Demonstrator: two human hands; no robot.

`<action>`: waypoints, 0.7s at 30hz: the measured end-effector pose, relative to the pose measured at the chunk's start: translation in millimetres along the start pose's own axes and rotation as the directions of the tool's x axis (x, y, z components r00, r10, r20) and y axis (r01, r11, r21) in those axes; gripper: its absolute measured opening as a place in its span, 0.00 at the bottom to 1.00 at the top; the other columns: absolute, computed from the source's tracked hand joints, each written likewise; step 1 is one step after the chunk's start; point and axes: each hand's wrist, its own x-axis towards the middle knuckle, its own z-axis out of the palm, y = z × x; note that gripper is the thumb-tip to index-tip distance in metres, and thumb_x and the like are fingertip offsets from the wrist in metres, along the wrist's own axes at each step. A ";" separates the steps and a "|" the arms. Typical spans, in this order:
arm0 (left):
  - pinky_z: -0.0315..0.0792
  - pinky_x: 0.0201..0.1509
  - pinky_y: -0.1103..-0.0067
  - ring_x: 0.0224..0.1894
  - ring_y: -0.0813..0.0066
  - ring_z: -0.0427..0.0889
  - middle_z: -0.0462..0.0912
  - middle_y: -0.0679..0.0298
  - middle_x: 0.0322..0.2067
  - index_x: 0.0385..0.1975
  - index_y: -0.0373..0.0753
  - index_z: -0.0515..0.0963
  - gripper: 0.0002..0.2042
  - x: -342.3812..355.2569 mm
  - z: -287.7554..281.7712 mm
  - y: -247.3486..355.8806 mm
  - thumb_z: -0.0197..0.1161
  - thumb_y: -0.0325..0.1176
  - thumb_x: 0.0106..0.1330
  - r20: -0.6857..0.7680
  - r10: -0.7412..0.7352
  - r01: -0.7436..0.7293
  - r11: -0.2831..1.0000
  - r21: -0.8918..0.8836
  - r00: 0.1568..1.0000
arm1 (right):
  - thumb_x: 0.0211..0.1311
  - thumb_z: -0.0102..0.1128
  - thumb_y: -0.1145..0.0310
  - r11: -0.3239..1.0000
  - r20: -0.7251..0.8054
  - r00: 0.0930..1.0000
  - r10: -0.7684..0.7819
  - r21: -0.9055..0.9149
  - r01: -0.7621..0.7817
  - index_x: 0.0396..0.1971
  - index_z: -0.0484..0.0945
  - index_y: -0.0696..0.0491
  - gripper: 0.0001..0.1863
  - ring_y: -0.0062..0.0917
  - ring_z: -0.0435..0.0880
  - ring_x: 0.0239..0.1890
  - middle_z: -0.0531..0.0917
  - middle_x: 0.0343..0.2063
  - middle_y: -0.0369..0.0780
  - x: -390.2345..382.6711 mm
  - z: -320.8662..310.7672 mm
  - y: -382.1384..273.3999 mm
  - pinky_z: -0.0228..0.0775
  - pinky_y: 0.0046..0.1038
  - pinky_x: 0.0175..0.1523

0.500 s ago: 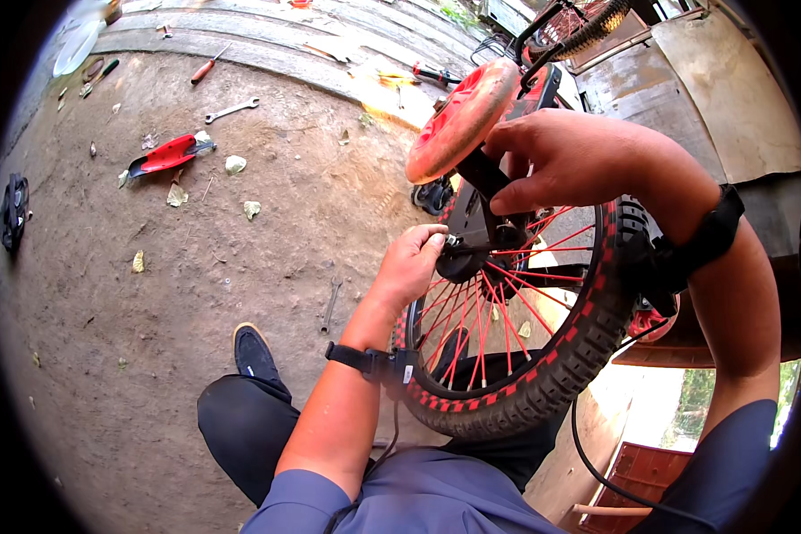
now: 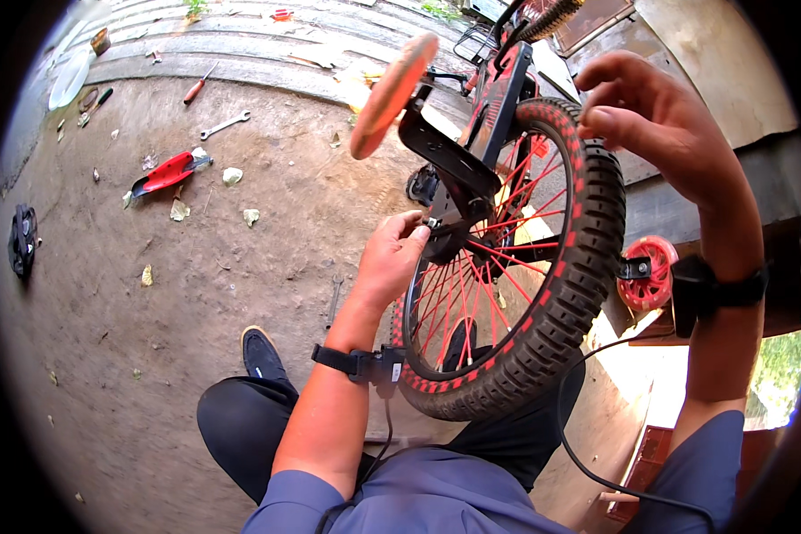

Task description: The person attaches training wheels to the rear wheel of a bicycle using a screwdriver and wrench, then installs a red pedal onto the crank arm using a wrench. The bicycle is positioned upside down on a paved outdoor area.

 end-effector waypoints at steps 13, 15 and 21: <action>0.66 0.66 0.77 0.60 0.71 0.74 0.77 0.56 0.57 0.63 0.32 0.68 0.21 -26.7 -13.4 76.7 0.58 0.34 0.74 0.030 0.052 -0.049 0.994 -0.101 0.998 | 0.57 0.69 0.71 0.664 -0.138 0.970 0.202 0.747 -0.032 0.42 0.77 0.58 0.15 0.23 0.85 0.39 0.85 0.35 0.39 -197.8 90.5 81.2 0.76 0.23 0.47; 0.66 0.65 0.75 0.61 0.69 0.74 0.77 0.55 0.58 0.63 0.33 0.67 0.23 -29.2 -14.0 93.5 0.59 0.37 0.73 0.031 0.078 -0.074 0.992 -0.105 0.996 | 0.60 0.67 0.69 0.627 -0.112 0.966 0.234 0.777 -0.062 0.40 0.79 0.59 0.12 0.22 0.84 0.37 0.86 0.34 0.39 -208.1 112.3 106.8 0.75 0.23 0.46; 0.63 0.70 0.73 0.66 0.64 0.68 0.69 0.48 0.64 0.67 0.31 0.60 0.28 -28.8 -22.7 120.8 0.61 0.36 0.72 0.144 0.012 -0.014 1.000 0.011 0.989 | 0.66 0.64 0.62 0.516 -0.061 0.907 0.418 0.838 -0.181 0.54 0.72 0.57 0.22 0.28 0.84 0.49 0.81 0.47 0.41 -193.6 177.1 169.2 0.76 0.27 0.50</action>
